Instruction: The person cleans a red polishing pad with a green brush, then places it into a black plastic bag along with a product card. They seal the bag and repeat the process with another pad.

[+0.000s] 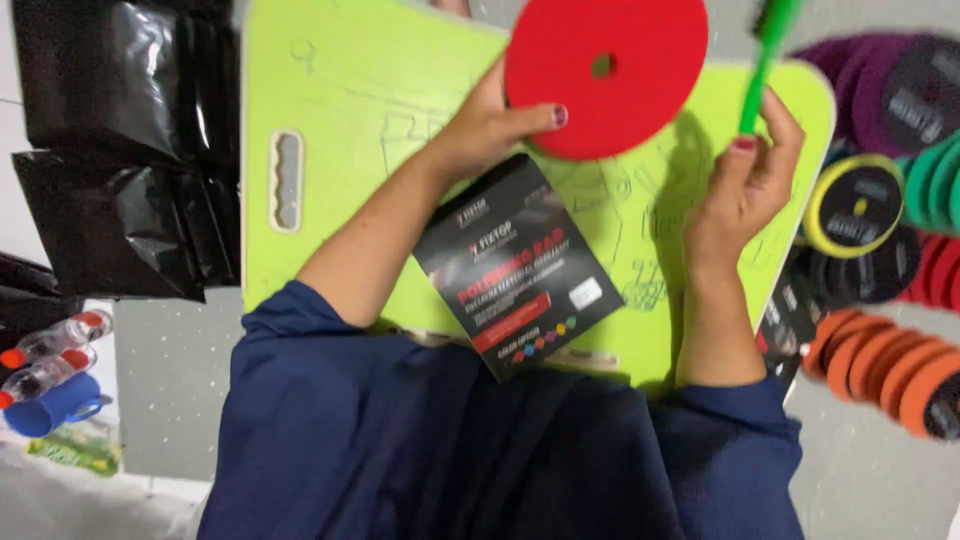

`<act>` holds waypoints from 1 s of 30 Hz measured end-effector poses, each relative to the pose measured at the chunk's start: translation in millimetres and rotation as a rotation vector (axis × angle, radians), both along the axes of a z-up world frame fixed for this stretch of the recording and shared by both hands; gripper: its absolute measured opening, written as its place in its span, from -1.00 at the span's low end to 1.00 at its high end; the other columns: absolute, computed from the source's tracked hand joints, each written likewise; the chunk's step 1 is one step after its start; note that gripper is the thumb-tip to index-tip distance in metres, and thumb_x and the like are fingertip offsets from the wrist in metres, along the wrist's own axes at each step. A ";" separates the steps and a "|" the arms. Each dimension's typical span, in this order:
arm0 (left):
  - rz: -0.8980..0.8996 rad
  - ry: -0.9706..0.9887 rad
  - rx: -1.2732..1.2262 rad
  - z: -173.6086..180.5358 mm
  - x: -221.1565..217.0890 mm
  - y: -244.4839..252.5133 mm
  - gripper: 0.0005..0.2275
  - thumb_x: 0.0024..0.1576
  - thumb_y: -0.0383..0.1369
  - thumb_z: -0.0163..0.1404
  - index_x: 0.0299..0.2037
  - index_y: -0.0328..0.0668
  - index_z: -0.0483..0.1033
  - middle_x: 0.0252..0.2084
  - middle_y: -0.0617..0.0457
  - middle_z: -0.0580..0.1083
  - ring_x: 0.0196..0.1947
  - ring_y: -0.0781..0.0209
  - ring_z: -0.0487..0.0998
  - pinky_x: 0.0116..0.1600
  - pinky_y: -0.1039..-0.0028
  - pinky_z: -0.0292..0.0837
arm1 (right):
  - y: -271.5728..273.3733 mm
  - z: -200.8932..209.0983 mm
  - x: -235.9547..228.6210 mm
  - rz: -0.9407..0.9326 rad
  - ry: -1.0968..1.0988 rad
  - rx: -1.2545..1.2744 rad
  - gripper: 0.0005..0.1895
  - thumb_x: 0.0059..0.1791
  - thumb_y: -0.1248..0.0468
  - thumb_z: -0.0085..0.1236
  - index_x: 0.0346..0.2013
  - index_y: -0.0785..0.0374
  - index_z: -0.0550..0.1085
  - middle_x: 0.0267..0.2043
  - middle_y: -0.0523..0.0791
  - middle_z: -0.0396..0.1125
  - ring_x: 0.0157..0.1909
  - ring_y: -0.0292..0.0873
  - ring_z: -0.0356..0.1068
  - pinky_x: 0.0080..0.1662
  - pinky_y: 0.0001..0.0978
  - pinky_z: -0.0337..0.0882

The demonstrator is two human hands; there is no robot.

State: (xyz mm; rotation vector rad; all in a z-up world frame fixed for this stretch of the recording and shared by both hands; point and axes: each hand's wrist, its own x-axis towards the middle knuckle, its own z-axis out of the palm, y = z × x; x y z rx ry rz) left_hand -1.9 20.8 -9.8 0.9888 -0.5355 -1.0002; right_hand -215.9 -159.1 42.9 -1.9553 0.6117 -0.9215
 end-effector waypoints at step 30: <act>-0.076 -0.219 -0.097 32.5 4.5 1.7 -0.50 0.12 -0.50 0.06 0.31 -0.30 0.30 0.03 -0.05 0.53 -0.07 0.27 0.53 0.09 0.53 0.44 | -24.2 35.3 -0.5 -0.097 0.024 -0.351 -0.67 0.26 0.36 -0.20 0.17 0.53 0.44 -0.07 0.09 0.41 -0.15 -0.09 0.30 -0.08 -0.30 0.32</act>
